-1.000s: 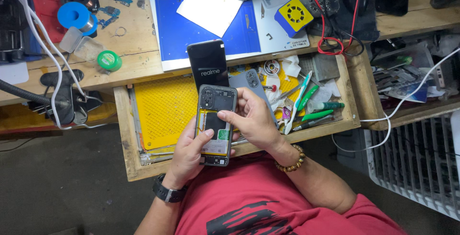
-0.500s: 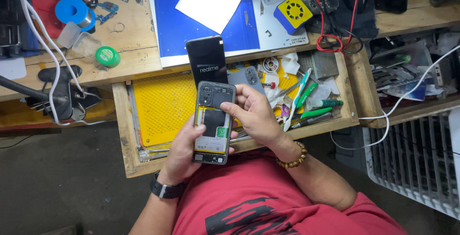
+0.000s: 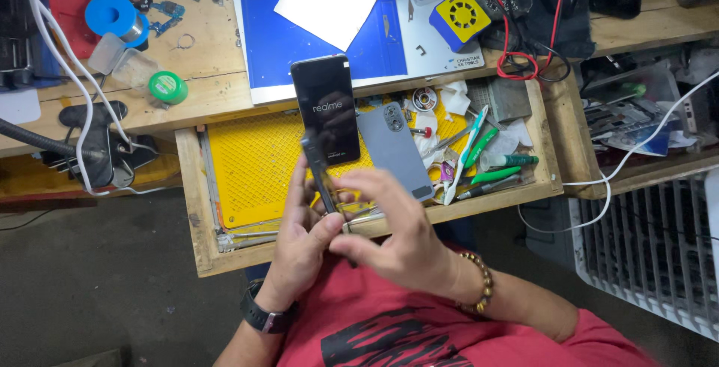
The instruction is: The person connects a charging cable to a smartphone and navigates its screen. They then place the phone on the workbench and handle several other smartphones, turning them over and interacting with their touchscreens. The person also picks up a tube of adhesive.
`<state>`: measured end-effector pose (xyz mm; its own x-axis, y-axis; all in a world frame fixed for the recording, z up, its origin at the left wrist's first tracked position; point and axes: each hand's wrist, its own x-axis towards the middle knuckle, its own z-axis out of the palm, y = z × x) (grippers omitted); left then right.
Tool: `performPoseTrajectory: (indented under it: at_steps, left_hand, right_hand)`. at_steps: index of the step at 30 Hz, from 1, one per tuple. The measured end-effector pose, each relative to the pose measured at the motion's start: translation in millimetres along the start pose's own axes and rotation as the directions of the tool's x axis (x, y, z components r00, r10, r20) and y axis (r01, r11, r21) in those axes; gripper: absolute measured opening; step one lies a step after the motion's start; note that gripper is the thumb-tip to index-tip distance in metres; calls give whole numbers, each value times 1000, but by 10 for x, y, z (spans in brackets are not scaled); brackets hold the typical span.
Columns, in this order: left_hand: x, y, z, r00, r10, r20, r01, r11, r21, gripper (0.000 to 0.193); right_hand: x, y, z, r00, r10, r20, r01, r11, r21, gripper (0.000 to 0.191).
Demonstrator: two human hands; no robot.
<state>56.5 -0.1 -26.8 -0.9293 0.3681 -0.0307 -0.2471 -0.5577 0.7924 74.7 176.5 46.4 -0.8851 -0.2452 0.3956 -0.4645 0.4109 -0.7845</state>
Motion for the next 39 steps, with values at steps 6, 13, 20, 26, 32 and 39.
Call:
performPoseTrajectory:
  at_steps: [6, 13, 20, 26, 32, 39]
  left_hand:
    - [-23, -68, -46, 988, -6, -152, 17, 997, 72, 87]
    - [16, 2, -276, 973, -9, -232, 2, 999, -33, 51]
    - [43, 40, -353, 986, -77, -151, 47, 979, -196, 45]
    - [44, 24, -398, 984, -98, -148, 69, 979, -189, 41]
    - [44, 30, -391, 983, -104, -150, 77, 981, -177, 40]
    - [32, -28, -399, 983, -63, -170, 37, 988, -151, 37]
  right_hand:
    - [-76, 11, 157, 999, 37, 8, -37, 999, -29, 55]
    - [-128, 350, 211, 977, 214, 22, -213, 947, 241, 49]
    - [-183, 574, 295, 946, 312, 88, -299, 735, 609, 43]
    - [-234, 698, 330, 943, 323, 81, -295, 698, 652, 44]
    - [-271, 798, 341, 939, 335, 81, -297, 667, 683, 44]
    - [-257, 855, 341, 942, 322, 90, -289, 647, 706, 43]
